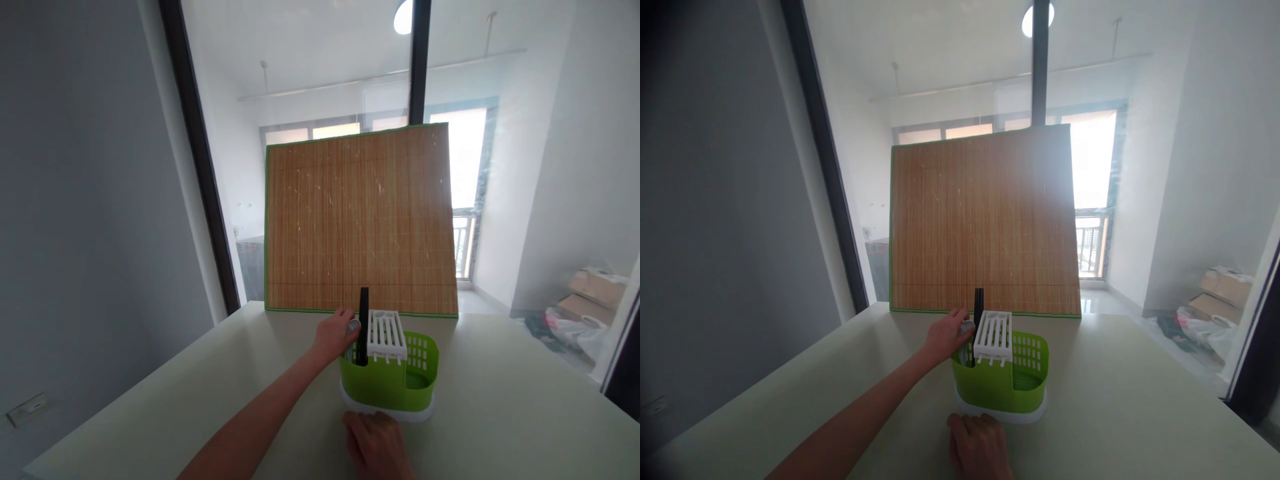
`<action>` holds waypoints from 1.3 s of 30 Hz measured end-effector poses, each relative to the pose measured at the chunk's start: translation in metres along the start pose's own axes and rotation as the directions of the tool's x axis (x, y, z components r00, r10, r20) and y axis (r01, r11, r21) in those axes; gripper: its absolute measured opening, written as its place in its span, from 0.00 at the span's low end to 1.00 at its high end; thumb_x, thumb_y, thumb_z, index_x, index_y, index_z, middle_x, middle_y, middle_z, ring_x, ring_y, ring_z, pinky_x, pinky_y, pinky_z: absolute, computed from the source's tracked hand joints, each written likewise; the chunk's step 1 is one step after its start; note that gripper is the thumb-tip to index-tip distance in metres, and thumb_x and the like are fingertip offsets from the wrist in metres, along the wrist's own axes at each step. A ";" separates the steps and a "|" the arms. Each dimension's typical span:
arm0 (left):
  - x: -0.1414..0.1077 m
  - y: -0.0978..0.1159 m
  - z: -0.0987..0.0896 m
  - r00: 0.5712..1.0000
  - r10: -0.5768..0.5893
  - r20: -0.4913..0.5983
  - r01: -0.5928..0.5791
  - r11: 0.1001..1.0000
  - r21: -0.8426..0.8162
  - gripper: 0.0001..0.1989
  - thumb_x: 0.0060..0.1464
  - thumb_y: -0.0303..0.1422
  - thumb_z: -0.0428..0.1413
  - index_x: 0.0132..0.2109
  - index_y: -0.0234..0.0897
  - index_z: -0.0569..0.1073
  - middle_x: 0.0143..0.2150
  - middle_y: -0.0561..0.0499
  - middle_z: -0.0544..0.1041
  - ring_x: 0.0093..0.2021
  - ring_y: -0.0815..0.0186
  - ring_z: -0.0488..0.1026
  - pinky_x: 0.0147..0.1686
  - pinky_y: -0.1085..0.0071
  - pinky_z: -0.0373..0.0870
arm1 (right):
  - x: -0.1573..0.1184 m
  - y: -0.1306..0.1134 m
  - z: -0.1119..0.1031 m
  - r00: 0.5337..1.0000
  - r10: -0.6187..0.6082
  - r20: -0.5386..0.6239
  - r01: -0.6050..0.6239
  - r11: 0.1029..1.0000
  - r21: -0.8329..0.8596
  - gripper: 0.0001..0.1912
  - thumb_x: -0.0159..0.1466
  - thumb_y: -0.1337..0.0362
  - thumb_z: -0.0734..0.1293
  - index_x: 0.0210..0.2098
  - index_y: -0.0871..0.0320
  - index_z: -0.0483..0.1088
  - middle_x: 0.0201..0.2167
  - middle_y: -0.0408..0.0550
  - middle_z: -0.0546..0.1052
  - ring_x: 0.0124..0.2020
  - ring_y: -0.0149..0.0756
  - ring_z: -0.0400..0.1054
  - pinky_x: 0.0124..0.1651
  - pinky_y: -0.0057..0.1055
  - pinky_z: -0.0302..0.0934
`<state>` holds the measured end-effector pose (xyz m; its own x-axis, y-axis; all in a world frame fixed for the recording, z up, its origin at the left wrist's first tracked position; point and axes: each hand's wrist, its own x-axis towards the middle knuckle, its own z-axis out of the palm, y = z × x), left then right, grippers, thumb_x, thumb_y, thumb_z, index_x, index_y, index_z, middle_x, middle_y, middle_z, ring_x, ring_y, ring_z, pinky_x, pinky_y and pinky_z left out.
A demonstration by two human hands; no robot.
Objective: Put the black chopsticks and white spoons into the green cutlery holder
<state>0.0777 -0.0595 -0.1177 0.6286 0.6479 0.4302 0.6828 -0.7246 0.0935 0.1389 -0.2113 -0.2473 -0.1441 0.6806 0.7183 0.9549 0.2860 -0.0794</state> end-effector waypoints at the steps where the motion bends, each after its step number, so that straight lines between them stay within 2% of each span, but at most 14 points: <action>1: -0.001 0.000 0.001 1.000 0.004 -0.008 -0.004 1.000 0.006 0.15 0.57 0.44 0.46 0.44 0.41 0.67 0.41 0.50 0.71 0.37 0.64 0.71 0.31 0.72 0.59 | 0.000 -0.001 0.000 1.000 -0.003 0.000 0.003 1.000 0.006 0.09 0.58 0.73 0.55 0.34 0.55 0.62 0.21 0.40 0.71 0.21 0.32 0.64 0.28 0.29 0.45; 6: -0.002 0.002 0.007 1.000 0.005 -0.024 -0.005 1.000 0.022 0.19 0.60 0.46 0.40 0.40 0.41 0.70 0.36 0.49 0.73 0.36 0.63 0.71 0.30 0.71 0.58 | 0.000 -0.005 0.001 1.000 -0.014 0.016 0.013 1.000 0.025 0.11 0.57 0.74 0.56 0.35 0.54 0.62 0.21 0.39 0.72 0.21 0.32 0.65 0.28 0.29 0.45; 11: 0.001 0.003 0.009 0.999 0.030 -0.018 -0.029 0.999 0.015 0.16 0.60 0.43 0.42 0.41 0.42 0.70 0.35 0.49 0.75 0.37 0.62 0.71 0.31 0.71 0.58 | -0.002 -0.004 0.000 0.999 -0.004 0.043 0.002 0.999 0.044 0.10 0.57 0.74 0.56 0.34 0.54 0.62 0.22 0.39 0.72 0.21 0.32 0.65 0.27 0.29 0.44; 19: -0.001 -0.002 0.007 0.997 0.073 -0.012 -0.073 0.997 -0.006 0.14 0.60 0.41 0.42 0.41 0.42 0.70 0.36 0.50 0.76 0.36 0.62 0.71 0.32 0.70 0.59 | -0.002 -0.004 0.000 0.998 -0.014 0.054 0.011 0.998 0.056 0.09 0.58 0.73 0.56 0.34 0.54 0.62 0.22 0.39 0.72 0.21 0.31 0.65 0.27 0.28 0.44; 25: -0.001 -0.004 -0.001 0.996 0.071 -0.059 -0.073 0.997 -0.030 0.17 0.61 0.41 0.40 0.41 0.40 0.70 0.36 0.48 0.76 0.35 0.63 0.71 0.34 0.70 0.60 | -0.003 -0.003 0.003 0.997 -0.014 0.078 0.010 0.999 0.041 0.10 0.56 0.73 0.57 0.33 0.53 0.62 0.22 0.38 0.72 0.20 0.32 0.65 0.27 0.29 0.43; 27: 0.004 -0.008 -0.013 0.994 0.042 -0.100 -0.044 0.999 -0.023 0.18 0.61 0.42 0.39 0.42 0.40 0.70 0.36 0.49 0.76 0.36 0.64 0.71 0.34 0.71 0.59 | -0.003 -0.002 0.003 0.996 -0.014 0.088 0.010 0.999 0.045 0.10 0.56 0.73 0.57 0.33 0.53 0.62 0.22 0.38 0.72 0.21 0.32 0.65 0.27 0.29 0.43; 29: 0.012 -0.016 -0.034 0.986 0.002 -0.165 -0.003 1.000 -0.007 0.20 0.61 0.44 0.39 0.42 0.39 0.71 0.35 0.50 0.75 0.35 0.65 0.71 0.33 0.72 0.59 | -0.004 -0.002 0.003 0.996 -0.013 0.090 0.008 0.999 0.052 0.10 0.56 0.73 0.57 0.34 0.53 0.62 0.22 0.38 0.73 0.21 0.32 0.66 0.27 0.29 0.44; 34: 0.024 -0.061 -0.107 0.943 -0.090 -0.320 0.102 0.995 0.022 0.21 0.58 0.46 0.41 0.42 0.38 0.71 0.34 0.50 0.76 0.34 0.64 0.71 0.30 0.73 0.58 | -0.006 0.001 0.003 0.997 -0.010 0.073 0.003 0.995 0.095 0.10 0.58 0.73 0.55 0.35 0.53 0.63 0.23 0.39 0.73 0.22 0.33 0.67 0.27 0.29 0.45; 36: 0.019 -0.087 -0.130 0.952 -0.105 -0.287 0.126 0.990 0.056 0.20 0.57 0.46 0.42 0.41 0.38 0.72 0.35 0.50 0.76 0.35 0.64 0.71 0.30 0.73 0.58 | -0.007 0.001 0.004 0.997 -0.014 0.078 0.005 0.994 0.106 0.11 0.59 0.72 0.55 0.35 0.53 0.63 0.23 0.39 0.73 0.22 0.33 0.67 0.27 0.29 0.46; 37: 0.014 -0.100 -0.137 0.967 -0.107 -0.229 0.129 0.988 0.084 0.20 0.56 0.46 0.43 0.40 0.38 0.72 0.35 0.50 0.76 0.35 0.64 0.70 0.30 0.73 0.59 | -0.007 0.001 0.004 0.996 -0.018 0.083 0.009 0.994 0.110 0.11 0.59 0.72 0.55 0.35 0.53 0.63 0.23 0.39 0.73 0.22 0.33 0.67 0.27 0.29 0.46; 39: 0.001 -0.124 -0.140 0.993 -0.115 -0.037 0.120 0.981 0.153 0.18 0.55 0.44 0.44 0.39 0.38 0.73 0.35 0.50 0.76 0.36 0.63 0.71 0.31 0.73 0.60 | -0.008 0.000 0.006 0.996 -0.032 0.088 0.022 0.993 0.118 0.11 0.59 0.72 0.54 0.36 0.53 0.63 0.23 0.39 0.73 0.22 0.33 0.67 0.27 0.29 0.46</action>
<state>-0.0587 -0.0022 -0.0034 0.5316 0.7180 0.4493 0.8021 -0.5972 0.0054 0.1387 -0.2127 -0.2571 -0.1972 0.7279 0.6567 0.9143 0.3783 -0.1448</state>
